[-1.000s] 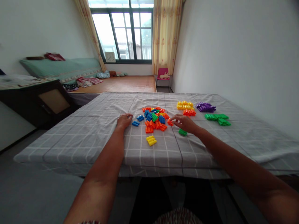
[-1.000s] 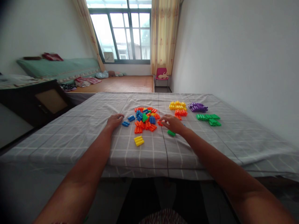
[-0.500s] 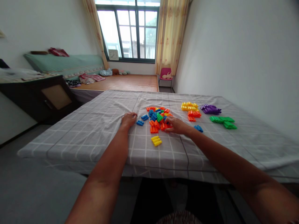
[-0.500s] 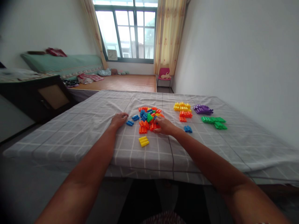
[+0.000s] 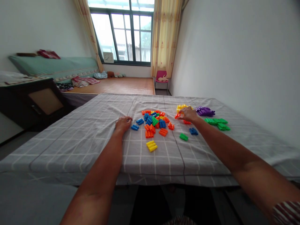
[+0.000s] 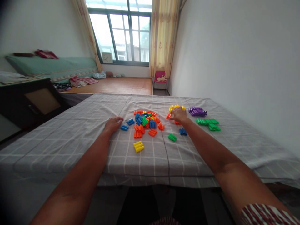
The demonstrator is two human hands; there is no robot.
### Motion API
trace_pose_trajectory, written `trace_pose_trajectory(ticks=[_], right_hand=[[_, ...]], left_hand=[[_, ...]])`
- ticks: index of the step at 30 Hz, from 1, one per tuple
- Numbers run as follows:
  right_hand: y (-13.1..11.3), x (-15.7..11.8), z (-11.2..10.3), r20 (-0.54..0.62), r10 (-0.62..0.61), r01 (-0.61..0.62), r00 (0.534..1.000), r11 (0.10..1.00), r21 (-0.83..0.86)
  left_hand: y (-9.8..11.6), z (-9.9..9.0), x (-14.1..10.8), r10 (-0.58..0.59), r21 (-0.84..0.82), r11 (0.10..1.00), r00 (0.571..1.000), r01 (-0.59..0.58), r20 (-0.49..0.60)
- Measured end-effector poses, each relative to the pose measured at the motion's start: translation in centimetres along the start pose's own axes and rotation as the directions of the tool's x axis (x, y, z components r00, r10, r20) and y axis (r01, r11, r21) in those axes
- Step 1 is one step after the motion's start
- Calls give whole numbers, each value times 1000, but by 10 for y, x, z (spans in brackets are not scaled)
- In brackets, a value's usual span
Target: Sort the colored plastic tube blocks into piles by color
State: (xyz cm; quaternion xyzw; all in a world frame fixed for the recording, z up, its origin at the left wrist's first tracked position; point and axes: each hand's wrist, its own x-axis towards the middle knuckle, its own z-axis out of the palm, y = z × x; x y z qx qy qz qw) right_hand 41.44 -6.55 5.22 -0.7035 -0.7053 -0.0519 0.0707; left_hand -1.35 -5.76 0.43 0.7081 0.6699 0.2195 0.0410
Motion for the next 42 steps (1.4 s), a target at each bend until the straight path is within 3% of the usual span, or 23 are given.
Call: trace_pose_trajectory(ticks=[4,11,15,18,21,23,25,28,32,35,38,42], right_hand=[[3,11,1,83,4,-5,997,1000,14],[4,18,11,103,-122,121,987,993,20],[1,16,11,106,-86,90,991,996,-29],[-8,11,4,68,-146,142,987,988,65],[-24,1,-2,152,-374,301,915,883,361],[-37,-7,-2,239,-451,284,860,812,510],[-52,-14,3,271,-444,227,854,787,573],[-78,-19,16,203,-471,231,858,709,667],[-106,-21,26,101,-571,315,814,582,749],[-105,-21,23,107,-552,300,827,594,746],[-87,-23,17,98,-468,246,878,618,746],[-61,-28,10,158,-343,173,926,757,630]], left_hand=[[-1,0,0,5,0,1000,1000,-5,-2],[-1,0,1,1,24,1000,1000,-1,5],[1,-2,-1,2,22,1000,1000,-2,6],[2,-3,-1,-6,25,1000,1000,6,8],[2,-3,-1,-6,23,1000,1000,6,6],[1,-2,-1,-1,24,1000,1000,1,7],[1,-1,-1,0,24,1000,1000,-1,12],[0,0,0,-1,23,1000,1000,0,16],[0,-1,-2,5,19,1000,1000,-5,10],[0,-2,-3,18,14,1000,1000,-18,10],[1,-3,-3,21,14,1000,1000,-21,11],[0,-1,-1,17,23,1000,1000,-17,3]])
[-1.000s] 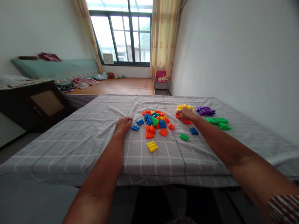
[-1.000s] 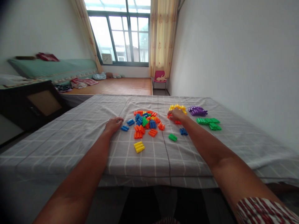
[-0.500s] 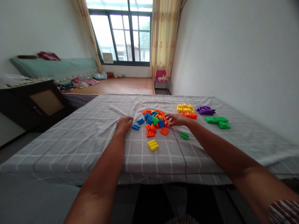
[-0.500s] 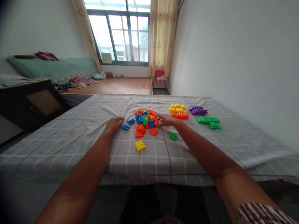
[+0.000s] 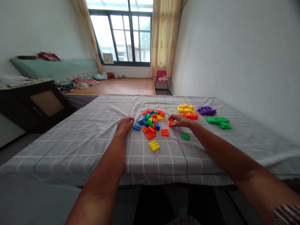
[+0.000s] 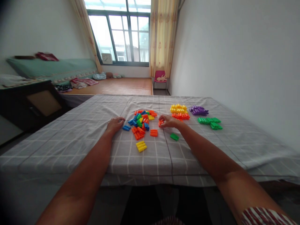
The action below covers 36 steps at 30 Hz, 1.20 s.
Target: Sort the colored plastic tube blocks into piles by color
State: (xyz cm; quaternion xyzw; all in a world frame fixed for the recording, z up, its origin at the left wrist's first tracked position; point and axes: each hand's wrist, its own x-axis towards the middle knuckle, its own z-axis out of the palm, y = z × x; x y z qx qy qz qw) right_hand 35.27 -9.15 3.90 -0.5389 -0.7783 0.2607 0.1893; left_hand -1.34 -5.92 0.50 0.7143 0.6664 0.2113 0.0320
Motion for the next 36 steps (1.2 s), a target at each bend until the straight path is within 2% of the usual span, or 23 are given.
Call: trace_pose_trajectory(ticks=[3,8,11,13,17,20,25,30,33,36], right_hand=[[2,-5,-8,-4,-4,3,1000,993,-115],[-1,-5,-10,120,-28,54,992,974,-219],[4,-3,-19,127,-54,86,990,961,-261],[10,0,-35,46,-53,64,998,959,-278],[26,7,-77,-222,40,-130,974,903,-408],[37,14,-91,-244,96,-202,965,867,-455],[55,19,-78,-135,132,-184,982,817,-546],[65,20,-72,-132,185,-227,974,770,-596],[55,25,-70,-162,102,-181,981,774,-607],[30,38,-56,-180,-34,-77,983,816,-573]], left_hand=[[-1,1,1,-5,7,1000,1000,5,1],[-2,2,1,7,6,1000,1000,-7,-2],[-3,2,1,7,2,1000,1000,-7,-2],[-3,1,1,8,1,1000,1000,-8,-3],[-2,1,1,4,7,1000,1000,-4,-9],[-2,1,1,1,3,1000,1000,-1,-6],[-3,2,2,-1,-3,1000,1000,1,-7],[-2,1,0,1,-2,1000,1000,-1,-3],[-1,-1,0,0,6,1000,1000,0,0],[0,-1,-1,-4,13,1000,1000,4,-1]])
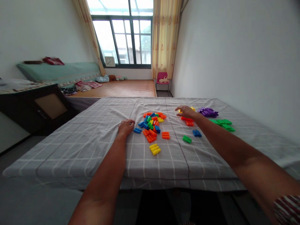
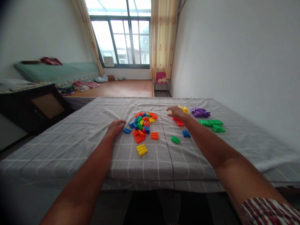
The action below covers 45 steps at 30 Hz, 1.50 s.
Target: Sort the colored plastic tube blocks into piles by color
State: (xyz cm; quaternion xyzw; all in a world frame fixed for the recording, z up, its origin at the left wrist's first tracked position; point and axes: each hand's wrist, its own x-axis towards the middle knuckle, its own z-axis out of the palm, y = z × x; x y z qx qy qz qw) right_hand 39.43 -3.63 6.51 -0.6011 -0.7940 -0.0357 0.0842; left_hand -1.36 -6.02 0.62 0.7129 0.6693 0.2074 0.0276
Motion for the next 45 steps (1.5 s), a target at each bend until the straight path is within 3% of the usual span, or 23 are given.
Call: trace_pose_trajectory(ticks=[4,7,10,18,23,31,35,39,45], right_hand=[[-53,14,17,12,-111,109,994,989,102],[-80,19,36,10,-31,29,999,991,133],[-87,18,46,15,84,-85,996,984,156],[-46,-7,29,82,22,-35,996,986,160],[-21,-14,26,135,88,-100,987,991,84],[1,-3,25,64,132,-122,989,982,-146],[17,-1,27,129,141,-133,982,989,-66],[27,-2,28,184,70,-79,980,996,38],[36,-7,9,241,9,-40,970,992,123]], left_hand=[[0,0,0,-4,-2,1000,1000,4,3],[-1,0,-1,-1,-12,1000,1000,1,2],[-1,0,-2,3,-17,1000,1000,-3,-3],[0,1,0,-2,-5,1000,1000,3,1],[-1,1,0,12,2,1000,1000,-12,-2],[-1,1,0,10,-9,1000,1000,-10,3],[-1,1,0,-2,-4,1000,1000,2,-1],[0,0,0,-7,-5,1000,1000,7,3],[1,0,0,-11,-1,1000,1000,11,3]])
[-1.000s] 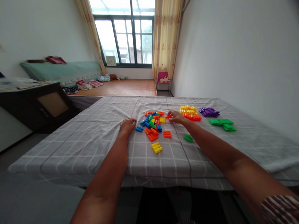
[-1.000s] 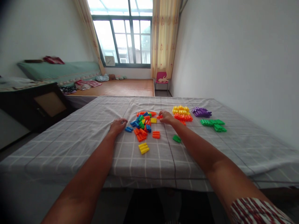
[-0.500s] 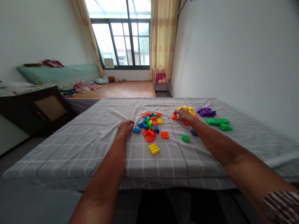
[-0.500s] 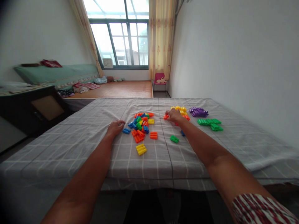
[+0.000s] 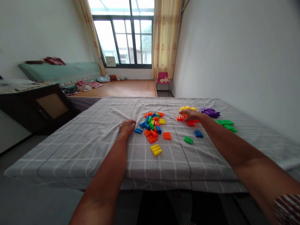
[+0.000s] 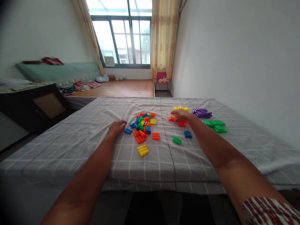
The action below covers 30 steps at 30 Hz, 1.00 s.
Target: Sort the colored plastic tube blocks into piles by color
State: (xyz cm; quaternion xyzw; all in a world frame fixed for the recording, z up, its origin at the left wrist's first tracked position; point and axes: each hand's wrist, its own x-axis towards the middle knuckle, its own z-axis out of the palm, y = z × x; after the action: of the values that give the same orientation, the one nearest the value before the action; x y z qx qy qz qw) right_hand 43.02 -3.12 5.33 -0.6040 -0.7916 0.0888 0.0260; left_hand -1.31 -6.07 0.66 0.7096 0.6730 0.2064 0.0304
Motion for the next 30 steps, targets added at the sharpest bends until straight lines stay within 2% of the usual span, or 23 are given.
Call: trace_pose_trajectory(ticks=[5,9,12,14,17,20,23,26,30], right_hand=[[10,-10,-11,5,33,-33,999,997,75],[13,-15,-9,-31,46,-46,998,999,-8],[6,-15,-9,-31,109,-111,994,990,-88],[-8,-11,-10,-95,117,-128,989,984,-125],[-45,5,-6,-195,-26,3,980,993,-121],[-90,28,6,-199,-134,118,971,989,-91],[-126,48,22,-201,-149,137,968,988,-71],[-141,58,34,-187,-70,64,980,997,-39],[-132,55,32,-178,39,-34,983,999,31]], left_hand=[[0,0,0,-2,-1,1000,1000,2,-3],[0,0,0,5,-1,1000,1000,-5,-3],[0,0,0,5,3,1000,1000,-5,-4],[1,0,0,3,6,1000,1000,-3,-7],[1,0,0,0,8,1000,1000,0,-9],[0,2,-1,1,-3,1000,1000,-1,-11],[-1,3,-2,7,-18,1000,1000,-8,-13],[0,2,-3,9,-22,1000,1000,-9,-5],[2,0,-4,6,-23,1000,1000,-6,2]])
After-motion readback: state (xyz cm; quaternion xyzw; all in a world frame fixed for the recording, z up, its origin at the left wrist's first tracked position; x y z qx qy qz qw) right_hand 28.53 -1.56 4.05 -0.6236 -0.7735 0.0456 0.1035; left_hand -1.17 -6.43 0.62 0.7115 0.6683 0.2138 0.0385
